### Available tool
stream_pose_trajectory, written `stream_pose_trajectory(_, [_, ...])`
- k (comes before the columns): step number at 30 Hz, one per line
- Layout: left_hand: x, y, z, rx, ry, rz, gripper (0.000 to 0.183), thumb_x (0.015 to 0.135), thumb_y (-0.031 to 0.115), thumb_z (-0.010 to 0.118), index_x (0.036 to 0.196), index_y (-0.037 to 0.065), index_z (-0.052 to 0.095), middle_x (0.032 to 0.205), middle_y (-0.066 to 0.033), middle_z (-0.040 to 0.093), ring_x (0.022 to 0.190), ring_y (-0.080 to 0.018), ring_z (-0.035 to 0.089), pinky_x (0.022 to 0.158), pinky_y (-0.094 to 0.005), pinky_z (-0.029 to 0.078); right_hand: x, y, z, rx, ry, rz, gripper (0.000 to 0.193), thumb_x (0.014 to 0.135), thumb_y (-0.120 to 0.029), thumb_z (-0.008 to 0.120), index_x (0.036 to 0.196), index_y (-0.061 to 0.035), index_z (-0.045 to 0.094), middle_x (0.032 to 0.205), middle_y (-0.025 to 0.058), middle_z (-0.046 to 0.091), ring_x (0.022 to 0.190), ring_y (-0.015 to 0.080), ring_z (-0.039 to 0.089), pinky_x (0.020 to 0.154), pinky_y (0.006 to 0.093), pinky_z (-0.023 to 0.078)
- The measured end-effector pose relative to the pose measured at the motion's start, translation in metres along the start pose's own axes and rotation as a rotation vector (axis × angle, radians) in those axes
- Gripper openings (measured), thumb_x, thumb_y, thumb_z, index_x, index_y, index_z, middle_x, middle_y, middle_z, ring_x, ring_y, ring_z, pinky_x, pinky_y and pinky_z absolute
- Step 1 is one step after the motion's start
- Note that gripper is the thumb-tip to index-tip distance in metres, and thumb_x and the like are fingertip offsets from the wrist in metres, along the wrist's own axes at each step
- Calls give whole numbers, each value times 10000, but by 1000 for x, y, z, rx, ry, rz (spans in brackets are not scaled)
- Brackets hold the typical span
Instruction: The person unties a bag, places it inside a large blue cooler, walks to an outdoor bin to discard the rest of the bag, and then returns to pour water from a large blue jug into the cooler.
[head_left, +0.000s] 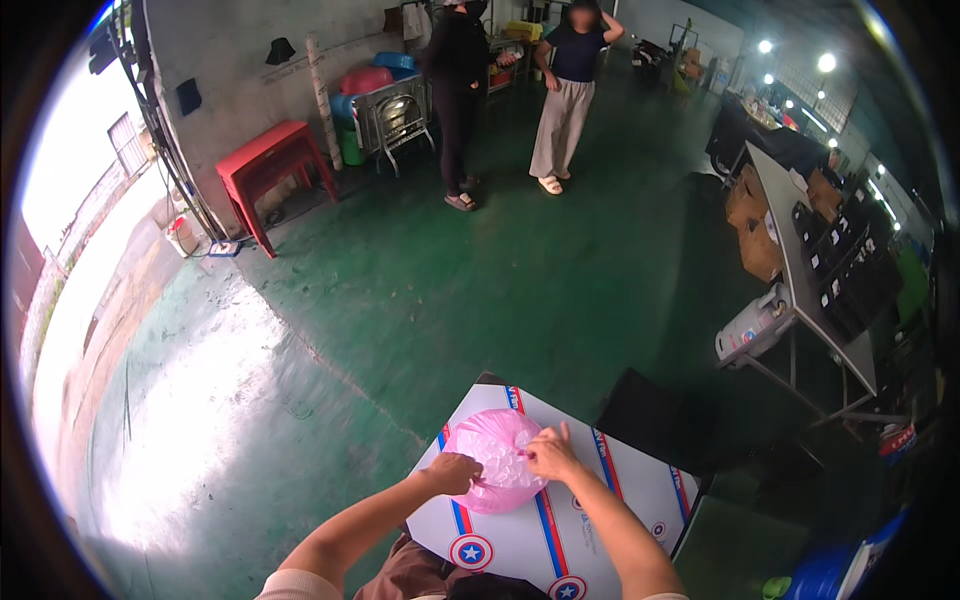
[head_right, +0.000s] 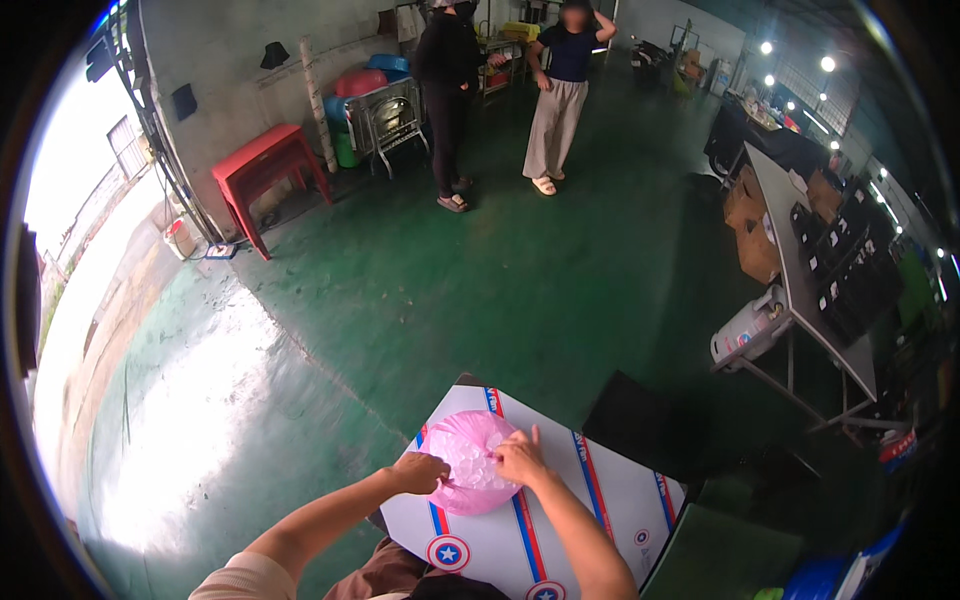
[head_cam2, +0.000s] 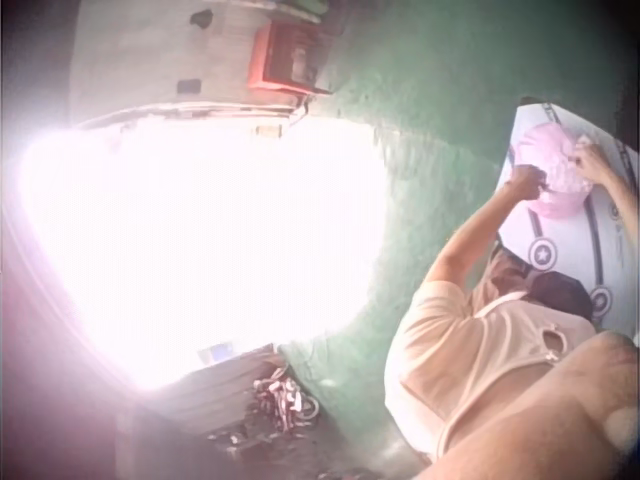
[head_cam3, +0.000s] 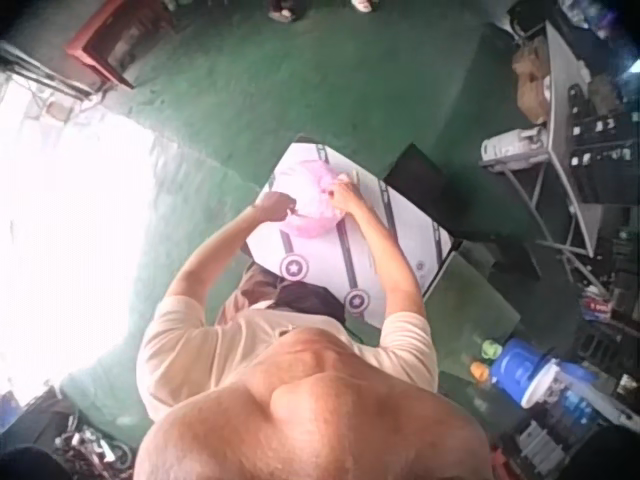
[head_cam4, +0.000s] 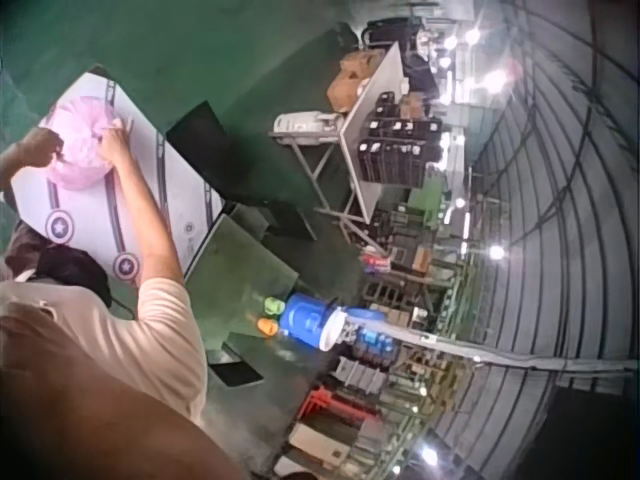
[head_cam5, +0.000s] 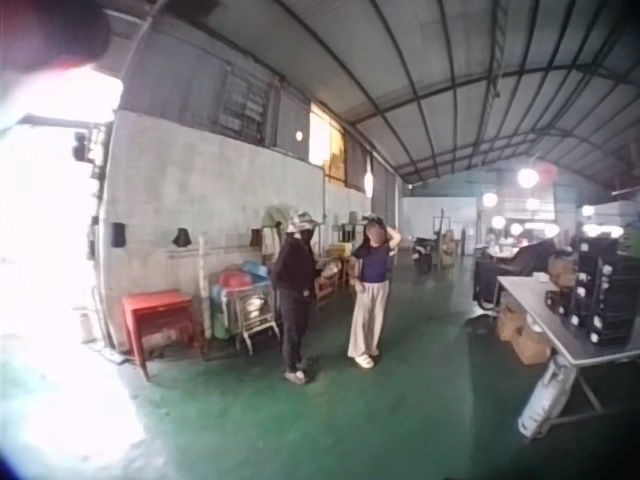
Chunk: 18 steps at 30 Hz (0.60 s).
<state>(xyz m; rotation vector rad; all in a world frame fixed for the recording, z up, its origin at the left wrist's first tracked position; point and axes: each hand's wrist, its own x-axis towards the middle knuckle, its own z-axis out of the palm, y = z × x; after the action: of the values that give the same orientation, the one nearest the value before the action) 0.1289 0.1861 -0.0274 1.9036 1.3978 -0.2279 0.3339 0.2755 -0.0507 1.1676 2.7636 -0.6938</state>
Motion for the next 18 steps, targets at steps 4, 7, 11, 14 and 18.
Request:
stream_pose_trajectory(4, [31, 21, 10, -141, 540, 102, 155, 694, 91, 483, 842, 93, 532, 783, -86, 576, 797, -266, 557, 631, -381, 454, 10, -1, 16, 850, -366, -109, 213, 674, -205, 592, 826, -56, 575, 822, 52, 587, 884, 173, 515, 892, 356, 313])
stream_pose_trajectory(7, [43, 23, 25, -191, 607, 73, 183, 693, 104, 501, 875, 95, 513, 775, -88, 579, 795, -270, 554, 632, -385, 454, 15, -12, 37, 668, -311, -66, 241, 734, -193, 574, 893, -12, 553, 825, 72, 593, 813, 154, 543, 779, 266, 391])
stream_pose_trajectory(11, [16, 16, 27, -437, 774, -7, 216, 709, 124, 534, 921, 98, 499, 858, -96, 561, 800, -267, 550, 656, -364, 450, 22, -5, 46, 1039, -392, 201, 196, 760, -143, 530, 858, 22, 571, 729, 90, 603, 748, 147, 572, 708, 256, 408])
stream_pose_trajectory(14, [-43, 2, 32, -538, 848, -145, 216, 726, 134, 544, 935, 98, 502, 924, -97, 535, 809, -263, 546, 683, -343, 444, 17, -18, 41, 1267, -255, 296, 172, 745, -121, 501, 780, 20, 591, 720, 80, 603, 706, 146, 574, 696, 256, 406])
stream_pose_trajectory(18, [-142, -23, 87, -518, 823, -419, 164, 720, 138, 539, 880, 98, 542, 871, -92, 534, 799, -262, 550, 682, -341, 450, 1, -52, 22, 1025, -24, 430, 193, 697, -151, 489, 709, 9, 597, 695, 78, 601, 665, 147, 565, 652, 252, 419])
